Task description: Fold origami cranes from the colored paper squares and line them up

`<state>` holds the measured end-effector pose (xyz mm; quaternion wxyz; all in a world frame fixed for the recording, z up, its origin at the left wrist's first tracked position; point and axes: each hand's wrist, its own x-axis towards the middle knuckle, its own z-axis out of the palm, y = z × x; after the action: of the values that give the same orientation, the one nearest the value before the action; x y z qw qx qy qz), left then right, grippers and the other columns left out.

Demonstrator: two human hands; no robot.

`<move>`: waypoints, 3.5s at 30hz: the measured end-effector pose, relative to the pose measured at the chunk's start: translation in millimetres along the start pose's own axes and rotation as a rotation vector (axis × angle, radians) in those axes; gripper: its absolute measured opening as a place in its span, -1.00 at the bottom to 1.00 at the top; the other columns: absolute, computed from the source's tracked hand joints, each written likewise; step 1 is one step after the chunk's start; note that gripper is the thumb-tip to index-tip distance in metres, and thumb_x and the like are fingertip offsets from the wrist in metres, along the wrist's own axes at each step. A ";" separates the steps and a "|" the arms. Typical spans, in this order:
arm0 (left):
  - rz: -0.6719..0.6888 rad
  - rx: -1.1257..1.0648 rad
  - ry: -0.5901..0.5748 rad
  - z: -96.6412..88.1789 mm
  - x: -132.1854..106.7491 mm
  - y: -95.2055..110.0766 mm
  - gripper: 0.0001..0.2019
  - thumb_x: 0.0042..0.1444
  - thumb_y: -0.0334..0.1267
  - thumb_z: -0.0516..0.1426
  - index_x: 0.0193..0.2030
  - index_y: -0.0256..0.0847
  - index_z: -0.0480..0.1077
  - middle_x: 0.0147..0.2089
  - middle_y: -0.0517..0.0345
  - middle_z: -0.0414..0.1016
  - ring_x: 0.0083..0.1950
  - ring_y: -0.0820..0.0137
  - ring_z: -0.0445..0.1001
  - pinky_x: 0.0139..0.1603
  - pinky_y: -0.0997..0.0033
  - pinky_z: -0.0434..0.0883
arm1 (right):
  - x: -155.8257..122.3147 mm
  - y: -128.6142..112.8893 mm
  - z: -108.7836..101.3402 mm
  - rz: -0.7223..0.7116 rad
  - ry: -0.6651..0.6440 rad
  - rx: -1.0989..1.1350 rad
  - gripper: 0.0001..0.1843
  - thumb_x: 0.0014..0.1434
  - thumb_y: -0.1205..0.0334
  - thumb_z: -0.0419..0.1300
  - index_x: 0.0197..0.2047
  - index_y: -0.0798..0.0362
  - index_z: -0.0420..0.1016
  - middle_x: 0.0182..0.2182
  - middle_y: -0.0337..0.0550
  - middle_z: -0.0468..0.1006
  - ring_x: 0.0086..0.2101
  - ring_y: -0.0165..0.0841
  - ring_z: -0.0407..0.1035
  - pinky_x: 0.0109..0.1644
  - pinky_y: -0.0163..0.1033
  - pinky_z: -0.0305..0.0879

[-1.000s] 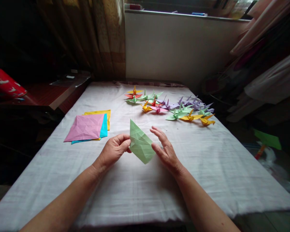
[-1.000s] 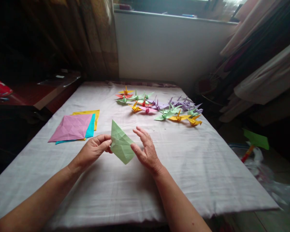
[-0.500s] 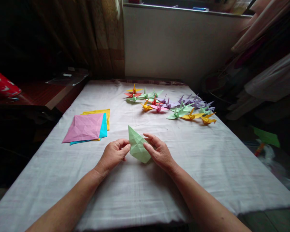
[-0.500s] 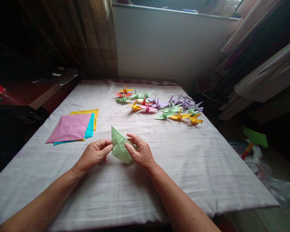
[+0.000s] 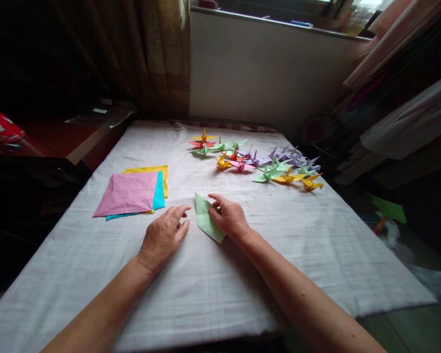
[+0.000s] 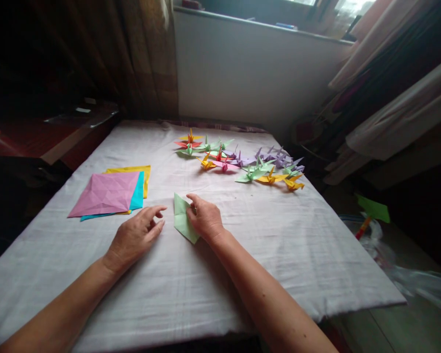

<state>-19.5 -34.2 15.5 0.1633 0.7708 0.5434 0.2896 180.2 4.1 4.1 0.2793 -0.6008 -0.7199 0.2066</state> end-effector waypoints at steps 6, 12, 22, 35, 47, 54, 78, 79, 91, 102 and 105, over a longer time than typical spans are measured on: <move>0.408 0.264 -0.195 11.8 1.6 -2.9 -0.68 0.30 -0.32 0.00 0.12 -0.12 0.43 0.24 0.03 0.44 0.29 0.13 0.34 0.33 -0.12 0.17 | -5.4 9.3 -9.4 0.012 -0.018 0.086 -0.57 0.14 0.24 0.17 0.11 -0.04 0.46 -0.19 -0.14 0.63 -0.41 -0.37 0.47 -0.21 -0.22 0.43; 0.351 0.237 -0.233 13.8 0.2 -5.7 -0.65 0.33 -0.29 -0.02 0.19 -0.09 0.40 0.25 0.04 0.44 0.32 0.13 0.31 0.35 -0.18 0.12 | -52.0 24.1 -37.3 -0.239 -0.163 0.209 -0.31 -0.06 0.48 0.08 0.18 -0.04 0.36 0.29 0.02 0.24 0.23 -0.21 0.23 0.11 -0.10 0.39; 0.271 0.143 -0.233 15.6 0.3 -5.1 -0.66 0.32 -0.28 0.00 0.17 -0.08 0.41 0.24 0.08 0.44 0.32 0.18 0.30 0.37 -0.16 0.09 | -64.3 28.9 -22.2 -0.476 0.035 -0.115 -0.62 0.21 0.45 0.03 -0.04 -0.08 0.55 0.30 -0.02 0.21 0.14 -0.23 0.31 0.05 -0.10 0.41; 0.262 0.117 -0.260 14.5 0.6 -8.7 -0.65 0.30 -0.27 0.02 0.18 -0.06 0.41 0.25 0.10 0.44 0.32 0.19 0.30 0.38 -0.11 0.08 | -38.6 21.7 -30.6 -0.259 -0.050 -0.128 -0.78 0.29 0.21 0.09 -0.33 0.00 0.52 -0.32 -0.12 0.58 -0.28 -0.31 0.42 -0.15 -0.22 0.29; 0.332 0.181 -0.254 11.9 1.0 -3.7 -0.60 0.33 -0.31 -0.01 0.27 -0.01 0.32 0.25 0.11 0.44 0.30 0.14 0.31 0.33 -0.15 0.14 | -25.6 16.6 -20.4 -0.107 0.055 -0.240 -0.81 0.23 0.17 0.16 -0.42 0.00 0.43 -0.39 -0.18 0.50 -0.31 -0.31 0.37 -0.25 -0.27 0.18; 0.361 0.238 -0.240 12.3 -0.5 -2.3 -0.65 0.34 -0.29 0.00 0.21 -0.04 0.38 0.26 0.11 0.42 0.29 0.10 0.32 0.31 -0.17 0.13 | -25.4 18.0 -13.4 -0.119 0.111 -0.264 -0.88 0.20 0.18 0.19 -0.35 0.01 0.43 -0.28 -0.11 0.52 -0.21 -0.23 0.36 -0.11 -0.19 0.23; 0.351 0.307 -0.340 4.4 -2.3 -3.7 -0.57 0.30 -0.10 0.07 0.29 -0.02 0.30 0.35 0.10 0.32 0.37 0.13 0.23 0.39 -0.07 0.00 | -40.1 36.0 -29.1 0.055 0.033 -0.252 -0.92 0.12 0.17 0.26 -0.32 -0.03 0.51 0.22 -0.01 0.35 0.28 0.02 0.08 0.22 0.20 0.07; 0.358 0.312 -0.347 3.2 -3.2 -5.9 -0.55 0.29 -0.09 0.07 0.30 -0.02 0.28 0.35 0.08 0.31 0.38 0.12 0.21 0.40 -0.07 -0.03 | -40.4 36.5 -29.0 0.056 0.038 -0.249 -0.92 0.12 0.17 0.26 -0.32 -0.03 0.51 0.22 -0.01 0.35 0.28 0.02 0.08 0.23 0.20 0.07; 0.344 0.354 -0.242 -3.4 -7.4 -7.8 -0.66 0.25 -0.11 0.13 0.15 0.04 0.44 0.34 0.00 0.32 0.35 -0.04 0.24 0.34 -0.30 0.00 | -41.1 39.1 -24.2 0.038 0.088 -0.205 -0.89 0.13 0.15 0.25 -0.30 -0.01 0.53 0.20 0.01 0.38 0.28 -0.04 0.10 0.27 0.16 0.02; 0.286 0.175 -0.123 10.3 3.5 -5.0 -0.79 0.29 -0.24 0.07 -0.08 -0.07 0.54 0.11 0.06 0.54 0.20 0.16 0.42 0.31 -0.16 0.17 | -34.0 13.9 -10.9 -0.003 0.052 -0.214 -0.75 0.15 0.16 0.24 -0.08 -0.02 0.54 0.16 0.01 0.42 0.26 -0.01 0.13 0.25 0.16 0.04; 0.286 0.167 -0.118 11.1 4.5 -5.4 -0.81 0.28 -0.23 0.09 -0.10 -0.08 0.54 0.11 0.06 0.55 0.19 0.17 0.43 0.30 -0.15 0.18 | -25.8 7.3 -10.4 0.060 0.055 -0.190 -0.82 0.15 0.14 0.25 -0.19 0.00 0.54 0.12 0.00 0.46 0.24 -0.02 0.15 0.22 0.14 0.06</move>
<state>-15.5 -27.3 5.0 0.0873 0.8668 0.4400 0.2180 195.6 -20.1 3.4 0.2342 -0.6512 -0.7102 0.1292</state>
